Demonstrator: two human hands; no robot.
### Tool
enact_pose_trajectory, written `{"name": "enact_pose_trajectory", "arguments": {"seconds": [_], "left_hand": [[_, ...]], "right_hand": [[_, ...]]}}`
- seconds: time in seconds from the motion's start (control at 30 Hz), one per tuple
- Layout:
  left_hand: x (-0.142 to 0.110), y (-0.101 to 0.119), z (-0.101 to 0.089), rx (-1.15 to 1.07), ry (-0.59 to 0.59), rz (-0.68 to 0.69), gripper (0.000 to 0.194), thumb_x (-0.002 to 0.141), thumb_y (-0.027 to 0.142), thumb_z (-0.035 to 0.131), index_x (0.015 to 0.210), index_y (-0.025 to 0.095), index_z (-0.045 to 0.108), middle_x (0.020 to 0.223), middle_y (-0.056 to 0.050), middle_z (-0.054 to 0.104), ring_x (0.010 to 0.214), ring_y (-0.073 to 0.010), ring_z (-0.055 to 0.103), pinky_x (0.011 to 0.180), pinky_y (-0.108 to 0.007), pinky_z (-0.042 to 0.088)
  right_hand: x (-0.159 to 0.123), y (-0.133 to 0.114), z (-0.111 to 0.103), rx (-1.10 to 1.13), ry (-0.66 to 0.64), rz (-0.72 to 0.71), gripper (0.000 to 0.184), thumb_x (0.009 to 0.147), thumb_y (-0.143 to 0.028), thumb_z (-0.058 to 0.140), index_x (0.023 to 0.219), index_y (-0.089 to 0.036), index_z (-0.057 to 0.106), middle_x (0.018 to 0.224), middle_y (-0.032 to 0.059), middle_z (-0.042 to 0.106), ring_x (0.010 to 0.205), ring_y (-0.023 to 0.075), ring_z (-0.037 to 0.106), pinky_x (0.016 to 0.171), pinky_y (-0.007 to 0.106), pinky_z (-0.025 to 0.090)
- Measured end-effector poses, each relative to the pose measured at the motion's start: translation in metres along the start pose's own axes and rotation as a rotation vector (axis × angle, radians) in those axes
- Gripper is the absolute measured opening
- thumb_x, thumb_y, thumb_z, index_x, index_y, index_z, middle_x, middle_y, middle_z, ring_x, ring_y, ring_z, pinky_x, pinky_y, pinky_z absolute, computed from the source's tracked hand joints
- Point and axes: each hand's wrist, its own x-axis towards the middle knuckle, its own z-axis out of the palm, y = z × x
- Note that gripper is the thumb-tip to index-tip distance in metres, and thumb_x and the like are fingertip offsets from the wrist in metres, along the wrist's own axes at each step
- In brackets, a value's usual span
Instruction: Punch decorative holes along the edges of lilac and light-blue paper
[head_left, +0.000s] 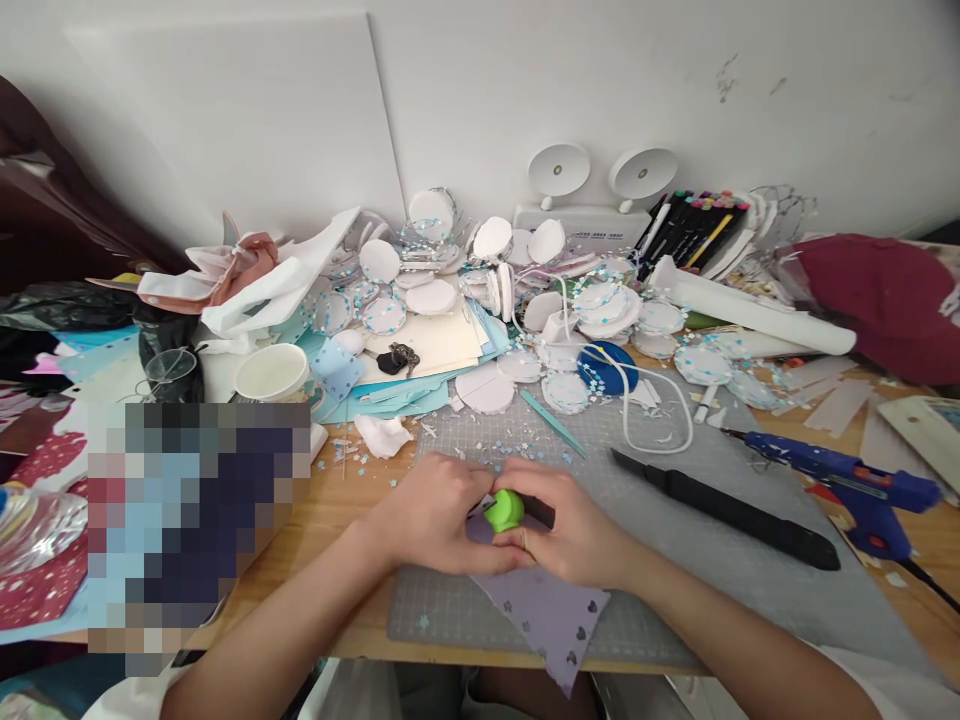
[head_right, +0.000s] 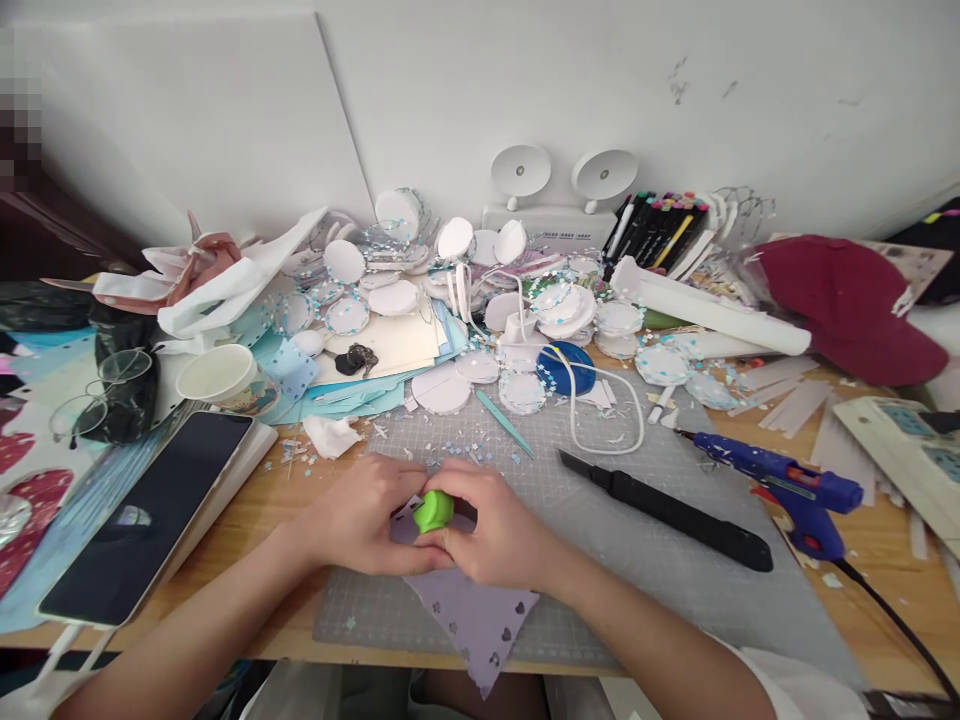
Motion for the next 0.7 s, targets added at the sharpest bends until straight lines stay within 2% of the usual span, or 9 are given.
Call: {"name": "enact_pose_trajectory", "arguments": {"seconds": [0.13, 0.23, 0.37, 0.5, 0.6, 0.7], "left_hand": [[0.003, 0.001, -0.008, -0.098, 0.030, -0.128, 0.050, 0.070, 0.063, 0.063, 0.064, 0.016, 0.048, 0.057, 0.004, 0.046, 0.053, -0.0095, 0.042, 0.049, -0.023, 0.023], [0.003, 0.001, -0.016, -0.191, 0.018, -0.158, 0.049, 0.072, 0.063, 0.062, 0.065, 0.016, 0.047, 0.058, 0.006, 0.039, 0.054, -0.0086, 0.037, 0.050, -0.022, 0.023], [0.001, -0.002, -0.019, -0.296, 0.024, -0.157, 0.037, 0.082, 0.048, 0.058, 0.069, 0.015, 0.050, 0.062, 0.005, 0.042, 0.058, -0.0095, 0.038, 0.053, -0.022, 0.027], [-0.001, -0.003, -0.019, -0.419, 0.126, -0.144, 0.026, 0.090, 0.030, 0.049, 0.069, 0.014, 0.052, 0.064, 0.002, 0.045, 0.062, -0.0107, 0.041, 0.057, -0.023, 0.032], [-0.001, -0.003, -0.021, -0.498, 0.162, -0.174, 0.023, 0.089, 0.028, 0.050, 0.071, 0.014, 0.054, 0.066, 0.001, 0.048, 0.064, -0.0117, 0.043, 0.059, -0.023, 0.035], [0.000, -0.003, -0.023, -0.507, 0.101, -0.240, 0.022, 0.089, 0.027, 0.048, 0.073, 0.013, 0.057, 0.067, 0.001, 0.051, 0.063, -0.0120, 0.045, 0.057, -0.023, 0.035]], "right_hand": [[0.003, 0.000, -0.010, 0.057, 0.046, 0.019, 0.006, 0.078, -0.017, 0.062, 0.082, -0.019, 0.058, 0.076, 0.0005, 0.050, 0.073, 0.0159, 0.049, 0.065, 0.027, 0.041], [0.003, 0.000, -0.014, 0.132, 0.105, 0.050, 0.014, 0.078, -0.025, 0.065, 0.090, -0.019, 0.059, 0.080, 0.0012, 0.051, 0.075, 0.0163, 0.049, 0.066, 0.027, 0.043], [0.002, 0.001, -0.018, 0.311, 0.154, 0.112, 0.025, 0.077, -0.032, 0.068, 0.097, -0.020, 0.060, 0.086, 0.0022, 0.054, 0.079, 0.0170, 0.052, 0.069, 0.027, 0.044], [0.002, 0.004, -0.021, 0.566, 0.208, 0.215, 0.028, 0.079, -0.040, 0.066, 0.098, -0.021, 0.061, 0.086, 0.0023, 0.058, 0.078, 0.0171, 0.055, 0.067, 0.027, 0.045], [0.005, 0.007, -0.022, 0.675, 0.260, 0.254, 0.027, 0.085, -0.045, 0.057, 0.096, -0.021, 0.064, 0.087, 0.0038, 0.063, 0.080, 0.0183, 0.058, 0.072, 0.030, 0.046], [0.008, 0.012, -0.022, 0.662, 0.309, 0.296, 0.032, 0.088, -0.048, 0.051, 0.096, -0.021, 0.066, 0.096, 0.0069, 0.067, 0.095, 0.0220, 0.059, 0.085, 0.037, 0.045]]}}
